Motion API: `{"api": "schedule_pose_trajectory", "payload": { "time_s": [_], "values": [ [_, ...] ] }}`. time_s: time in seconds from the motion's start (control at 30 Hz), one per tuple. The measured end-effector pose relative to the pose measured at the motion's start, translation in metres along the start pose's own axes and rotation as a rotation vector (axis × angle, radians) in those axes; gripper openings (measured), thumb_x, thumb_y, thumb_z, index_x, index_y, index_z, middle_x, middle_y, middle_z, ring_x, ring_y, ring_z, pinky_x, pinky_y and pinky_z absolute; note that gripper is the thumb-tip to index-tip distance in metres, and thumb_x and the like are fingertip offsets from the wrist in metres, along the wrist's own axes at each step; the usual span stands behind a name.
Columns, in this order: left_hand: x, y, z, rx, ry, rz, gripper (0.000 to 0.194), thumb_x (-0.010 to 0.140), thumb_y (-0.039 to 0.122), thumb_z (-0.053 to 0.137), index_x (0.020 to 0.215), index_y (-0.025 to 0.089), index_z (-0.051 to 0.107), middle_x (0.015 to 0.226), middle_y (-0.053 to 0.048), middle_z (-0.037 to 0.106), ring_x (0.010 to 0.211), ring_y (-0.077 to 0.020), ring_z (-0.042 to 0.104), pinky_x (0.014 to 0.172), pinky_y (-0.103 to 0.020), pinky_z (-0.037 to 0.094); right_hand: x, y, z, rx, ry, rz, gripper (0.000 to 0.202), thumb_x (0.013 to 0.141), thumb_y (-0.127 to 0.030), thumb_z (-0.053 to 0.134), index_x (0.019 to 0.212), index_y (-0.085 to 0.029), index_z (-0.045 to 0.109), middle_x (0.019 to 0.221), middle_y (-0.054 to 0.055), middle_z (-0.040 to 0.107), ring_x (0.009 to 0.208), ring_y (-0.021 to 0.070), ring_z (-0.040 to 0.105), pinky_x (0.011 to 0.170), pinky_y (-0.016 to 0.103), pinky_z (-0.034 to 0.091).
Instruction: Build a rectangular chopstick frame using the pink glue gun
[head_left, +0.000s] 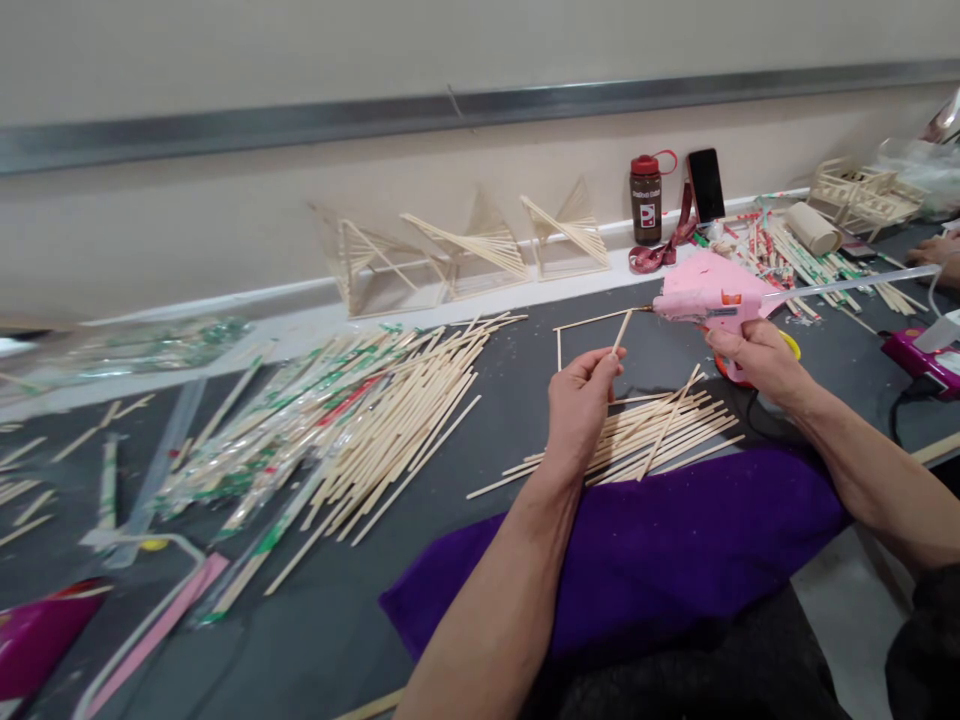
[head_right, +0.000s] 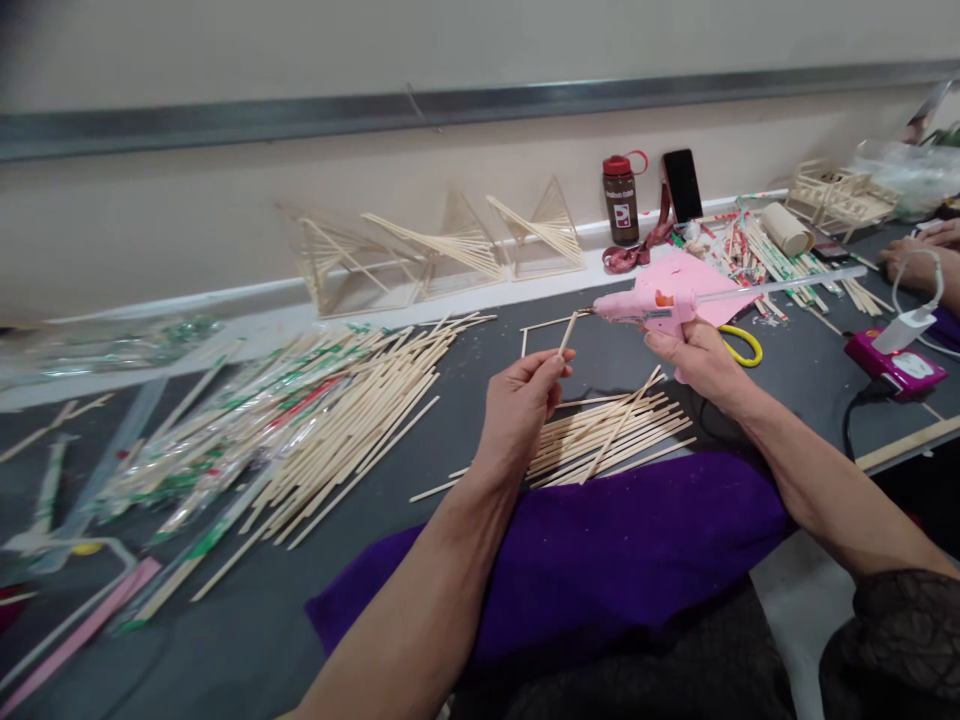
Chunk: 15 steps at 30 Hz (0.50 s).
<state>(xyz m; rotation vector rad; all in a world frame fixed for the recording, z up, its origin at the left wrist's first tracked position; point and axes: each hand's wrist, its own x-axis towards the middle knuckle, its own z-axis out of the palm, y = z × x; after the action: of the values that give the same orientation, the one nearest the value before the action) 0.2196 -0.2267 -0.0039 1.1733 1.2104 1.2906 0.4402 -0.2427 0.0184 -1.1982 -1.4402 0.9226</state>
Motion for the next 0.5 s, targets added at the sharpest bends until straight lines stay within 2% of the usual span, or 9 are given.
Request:
{"api": "schedule_pose_trajectory", "payload": {
  "time_s": [0.2, 0.5],
  "values": [
    [-0.0001, -0.0006, 0.0004, 0.042, -0.008, 0.005, 0.037, 0.07, 0.043, 0.069, 0.092, 0.014, 0.078, 0.073, -0.001, 0.065, 0.049, -0.0055, 0.04, 0.046, -0.021, 0.028, -0.0015, -0.0029, 0.0005, -0.144, 0.029, -0.072, 0.042, 0.077, -0.054, 0.063, 0.057, -0.022, 0.044, 0.052, -0.004, 0.034, 0.053, 0.0095, 0.031, 0.049, 0.027, 0.023],
    [0.0003, -0.0022, 0.0006, 0.097, -0.011, 0.017, 0.037, 0.072, 0.043, 0.068, 0.093, 0.014, 0.079, 0.073, -0.001, 0.066, 0.05, -0.0065, 0.041, 0.047, -0.021, 0.03, -0.0024, -0.0057, 0.0001, -0.202, 0.069, -0.094, 0.04, 0.076, -0.051, 0.059, 0.055, -0.022, 0.041, 0.054, -0.004, 0.033, 0.054, 0.0098, 0.029, 0.052, 0.029, 0.022]
  ]
}}
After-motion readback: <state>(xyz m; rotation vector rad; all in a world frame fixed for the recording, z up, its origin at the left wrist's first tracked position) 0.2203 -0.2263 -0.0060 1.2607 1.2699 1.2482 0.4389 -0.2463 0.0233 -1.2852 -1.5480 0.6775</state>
